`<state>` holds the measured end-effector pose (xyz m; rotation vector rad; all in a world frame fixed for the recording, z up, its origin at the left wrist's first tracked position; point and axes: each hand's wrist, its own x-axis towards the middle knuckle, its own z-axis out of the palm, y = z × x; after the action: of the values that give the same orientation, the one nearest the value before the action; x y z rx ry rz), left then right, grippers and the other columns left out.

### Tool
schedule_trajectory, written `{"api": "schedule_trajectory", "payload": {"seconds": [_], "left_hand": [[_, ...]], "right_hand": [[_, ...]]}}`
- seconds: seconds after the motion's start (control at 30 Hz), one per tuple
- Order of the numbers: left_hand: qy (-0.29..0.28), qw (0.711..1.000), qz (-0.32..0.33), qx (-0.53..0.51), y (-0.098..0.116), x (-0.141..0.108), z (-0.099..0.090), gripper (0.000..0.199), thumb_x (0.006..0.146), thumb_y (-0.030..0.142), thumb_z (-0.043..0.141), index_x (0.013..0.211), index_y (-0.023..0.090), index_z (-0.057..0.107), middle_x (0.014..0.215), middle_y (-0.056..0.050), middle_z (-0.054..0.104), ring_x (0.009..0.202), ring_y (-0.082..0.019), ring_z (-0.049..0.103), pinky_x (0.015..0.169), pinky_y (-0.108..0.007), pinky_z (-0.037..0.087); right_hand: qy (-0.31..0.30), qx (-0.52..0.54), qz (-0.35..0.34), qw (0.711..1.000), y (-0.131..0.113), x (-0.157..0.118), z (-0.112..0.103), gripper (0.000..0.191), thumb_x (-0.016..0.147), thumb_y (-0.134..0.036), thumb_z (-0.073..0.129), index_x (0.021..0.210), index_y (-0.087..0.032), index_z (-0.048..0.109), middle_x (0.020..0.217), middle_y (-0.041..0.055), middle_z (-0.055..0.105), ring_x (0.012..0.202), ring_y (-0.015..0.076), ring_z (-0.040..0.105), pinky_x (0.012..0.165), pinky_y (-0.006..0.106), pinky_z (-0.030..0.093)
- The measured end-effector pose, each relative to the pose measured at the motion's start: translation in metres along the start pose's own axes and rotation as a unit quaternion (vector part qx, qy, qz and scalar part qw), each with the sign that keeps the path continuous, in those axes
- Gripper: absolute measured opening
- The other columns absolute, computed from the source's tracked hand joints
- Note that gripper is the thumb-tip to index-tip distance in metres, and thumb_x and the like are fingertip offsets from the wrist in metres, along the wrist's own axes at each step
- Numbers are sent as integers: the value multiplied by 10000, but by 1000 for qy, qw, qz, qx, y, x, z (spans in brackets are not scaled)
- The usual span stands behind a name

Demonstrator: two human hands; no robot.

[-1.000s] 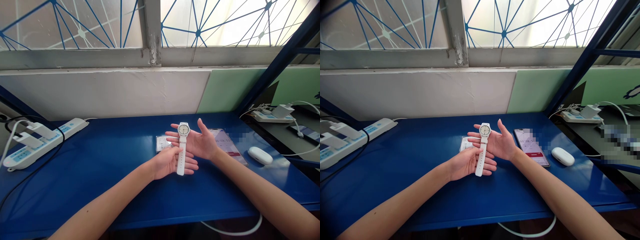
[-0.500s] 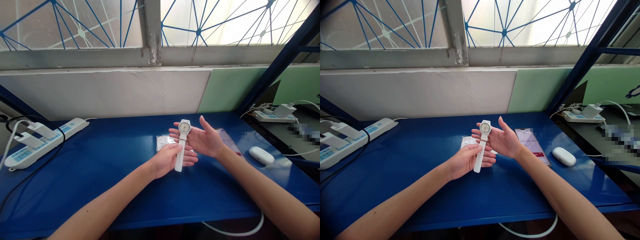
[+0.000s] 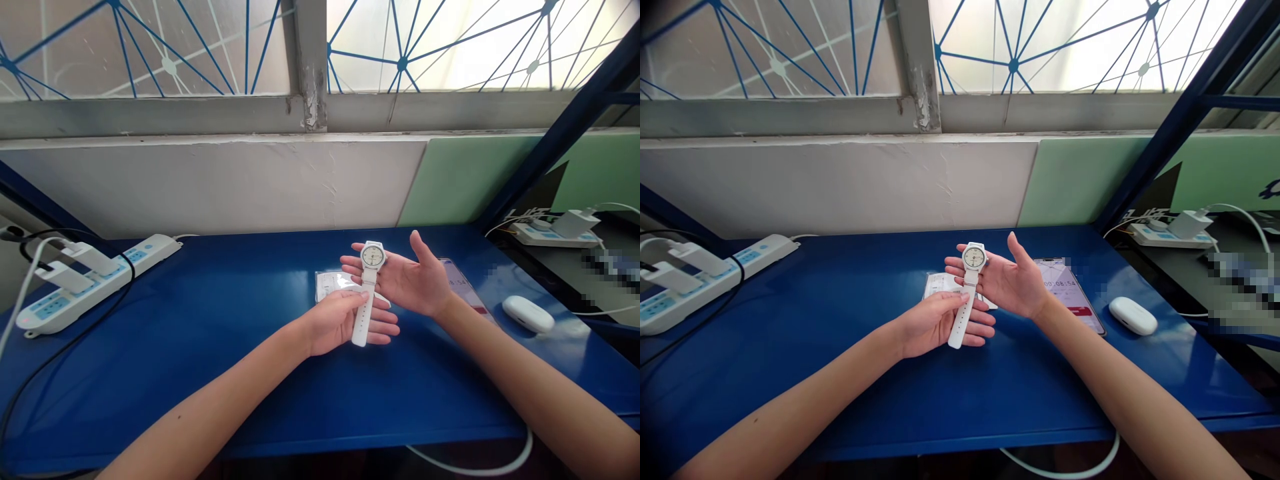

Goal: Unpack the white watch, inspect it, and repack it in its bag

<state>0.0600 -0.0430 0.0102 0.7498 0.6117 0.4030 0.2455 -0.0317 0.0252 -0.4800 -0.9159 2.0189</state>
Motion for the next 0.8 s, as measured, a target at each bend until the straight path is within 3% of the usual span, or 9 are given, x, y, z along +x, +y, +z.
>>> {"api": "schedule_trajectory", "payload": {"seconds": [0.3, 0.8], "left_hand": [[-6, 1000, -5, 4, 1, -1, 1, 344, 1013, 232, 371, 1053, 30, 647, 1035, -225, 697, 906, -255, 716, 812, -346, 557], [-5, 1000, -9, 17, -4, 3, -4, 342, 1004, 239, 378, 1026, 37, 653, 1011, -216, 704, 907, -259, 713, 832, -377, 549]], "right_hand": [[-5, -34, 3, 999, 1, 0, 2, 614, 942, -562, 248, 1369, -168, 445, 1381, 123, 544, 1322, 271, 448, 1126, 485, 258], [-6, -23, 13, 1000, 6, 3, -1, 674, 922, -615, 273, 1343, -131, 479, 1378, 149, 542, 1309, 293, 459, 1118, 488, 273]]}}
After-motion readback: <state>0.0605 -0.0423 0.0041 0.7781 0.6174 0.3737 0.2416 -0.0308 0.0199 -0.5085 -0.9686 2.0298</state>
